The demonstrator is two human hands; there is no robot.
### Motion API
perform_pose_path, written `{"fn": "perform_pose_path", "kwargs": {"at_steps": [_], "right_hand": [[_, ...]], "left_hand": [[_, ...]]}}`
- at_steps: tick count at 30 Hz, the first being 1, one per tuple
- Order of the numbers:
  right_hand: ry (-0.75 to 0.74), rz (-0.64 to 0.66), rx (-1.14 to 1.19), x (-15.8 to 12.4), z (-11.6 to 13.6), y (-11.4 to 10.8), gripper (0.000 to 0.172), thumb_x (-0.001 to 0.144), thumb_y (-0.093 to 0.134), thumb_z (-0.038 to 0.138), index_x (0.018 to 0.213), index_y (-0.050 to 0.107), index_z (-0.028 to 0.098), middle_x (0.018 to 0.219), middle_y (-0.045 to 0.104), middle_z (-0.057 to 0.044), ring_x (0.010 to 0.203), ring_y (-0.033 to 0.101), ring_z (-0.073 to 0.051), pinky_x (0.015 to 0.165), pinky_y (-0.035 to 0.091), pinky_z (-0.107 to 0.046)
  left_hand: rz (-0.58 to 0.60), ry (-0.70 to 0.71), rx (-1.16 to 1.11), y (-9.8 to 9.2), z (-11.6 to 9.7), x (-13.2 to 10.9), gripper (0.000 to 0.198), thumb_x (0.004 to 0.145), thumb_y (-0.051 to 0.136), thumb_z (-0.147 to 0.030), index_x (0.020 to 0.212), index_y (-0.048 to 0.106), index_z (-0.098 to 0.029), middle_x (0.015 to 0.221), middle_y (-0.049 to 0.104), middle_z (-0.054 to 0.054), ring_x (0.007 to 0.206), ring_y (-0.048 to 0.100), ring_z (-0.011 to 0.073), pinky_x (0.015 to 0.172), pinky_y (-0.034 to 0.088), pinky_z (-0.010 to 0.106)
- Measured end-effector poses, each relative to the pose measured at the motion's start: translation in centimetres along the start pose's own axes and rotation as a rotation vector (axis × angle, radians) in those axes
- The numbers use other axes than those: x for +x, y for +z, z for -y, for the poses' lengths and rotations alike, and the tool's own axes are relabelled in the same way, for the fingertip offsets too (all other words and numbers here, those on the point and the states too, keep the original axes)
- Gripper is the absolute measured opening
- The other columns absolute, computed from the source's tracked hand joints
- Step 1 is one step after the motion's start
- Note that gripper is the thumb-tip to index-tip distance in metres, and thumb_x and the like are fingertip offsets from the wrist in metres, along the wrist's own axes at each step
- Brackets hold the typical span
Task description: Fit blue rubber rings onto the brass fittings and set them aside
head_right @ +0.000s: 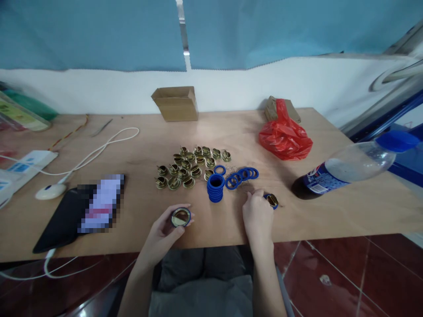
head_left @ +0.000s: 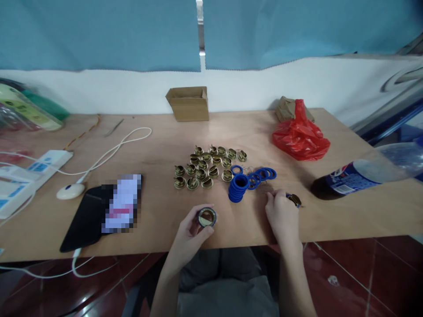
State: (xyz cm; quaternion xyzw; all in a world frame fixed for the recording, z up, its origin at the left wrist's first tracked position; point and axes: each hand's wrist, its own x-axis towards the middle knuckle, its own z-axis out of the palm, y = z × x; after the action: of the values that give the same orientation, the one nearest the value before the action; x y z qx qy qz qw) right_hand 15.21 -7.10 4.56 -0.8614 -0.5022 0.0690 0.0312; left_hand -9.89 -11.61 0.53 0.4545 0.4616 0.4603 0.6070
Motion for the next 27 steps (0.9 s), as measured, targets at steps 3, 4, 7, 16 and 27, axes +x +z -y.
{"fn": "perform_pose_path", "kwargs": {"at_steps": [3,4,7,16,27], "right_hand": [[-0.048,-0.048,0.116,0.4,-1.0,0.6,0.021,0.098,0.049,0.024,0.099,0.065,0.011,0.081,0.075,-0.017,0.072,0.072,-0.029,0.060,0.039,-0.032],[-0.071,-0.067,0.182,0.5,-1.5,0.9,0.020,0.096,0.050,0.027,0.096,0.064,0.013,0.078,0.074,-0.015,0.070,0.071,-0.028,0.060,0.039,-0.032],[-0.123,-0.089,0.363,0.5,-2.5,1.4,0.020,0.091,0.051,0.035,0.093,0.062,0.018,0.067,0.070,-0.007,0.064,0.068,-0.027,0.060,0.040,-0.032],[-0.215,-0.038,0.354,-0.5,-2.7,1.5,0.021,0.091,0.047,0.026,0.102,0.064,0.021,0.084,0.076,-0.008,0.073,0.070,-0.025,0.063,0.041,-0.030],[-0.153,-0.042,0.362,-2.1,-2.6,0.7,0.026,0.091,0.053,0.045,0.097,0.061,0.022,0.075,0.072,-0.006,0.068,0.069,-0.028,0.059,0.040,-0.032]], "left_hand": [[0.002,-0.003,0.006,0.0,-0.1,0.0,0.043,0.079,0.081,-0.027,0.119,0.069,-0.020,0.104,0.074,0.008,0.096,0.072,0.0204,0.094,0.058,0.033],[0.003,-0.002,0.008,0.0,-0.1,0.0,0.043,0.079,0.081,-0.027,0.119,0.069,-0.019,0.103,0.074,0.008,0.096,0.072,0.0207,0.094,0.058,0.033],[0.005,0.005,0.015,0.1,-0.2,0.0,0.042,0.079,0.080,-0.027,0.119,0.069,-0.019,0.104,0.074,0.008,0.096,0.072,0.0208,0.093,0.058,0.033],[0.002,-0.028,0.013,0.1,-0.3,-0.1,0.043,0.079,0.079,-0.027,0.120,0.068,-0.020,0.104,0.073,0.007,0.097,0.071,0.0203,0.095,0.057,0.032],[0.011,-0.020,0.012,0.0,-0.4,0.0,0.043,0.080,0.080,-0.029,0.120,0.068,-0.020,0.104,0.074,0.008,0.097,0.071,0.0212,0.094,0.056,0.033]]}}
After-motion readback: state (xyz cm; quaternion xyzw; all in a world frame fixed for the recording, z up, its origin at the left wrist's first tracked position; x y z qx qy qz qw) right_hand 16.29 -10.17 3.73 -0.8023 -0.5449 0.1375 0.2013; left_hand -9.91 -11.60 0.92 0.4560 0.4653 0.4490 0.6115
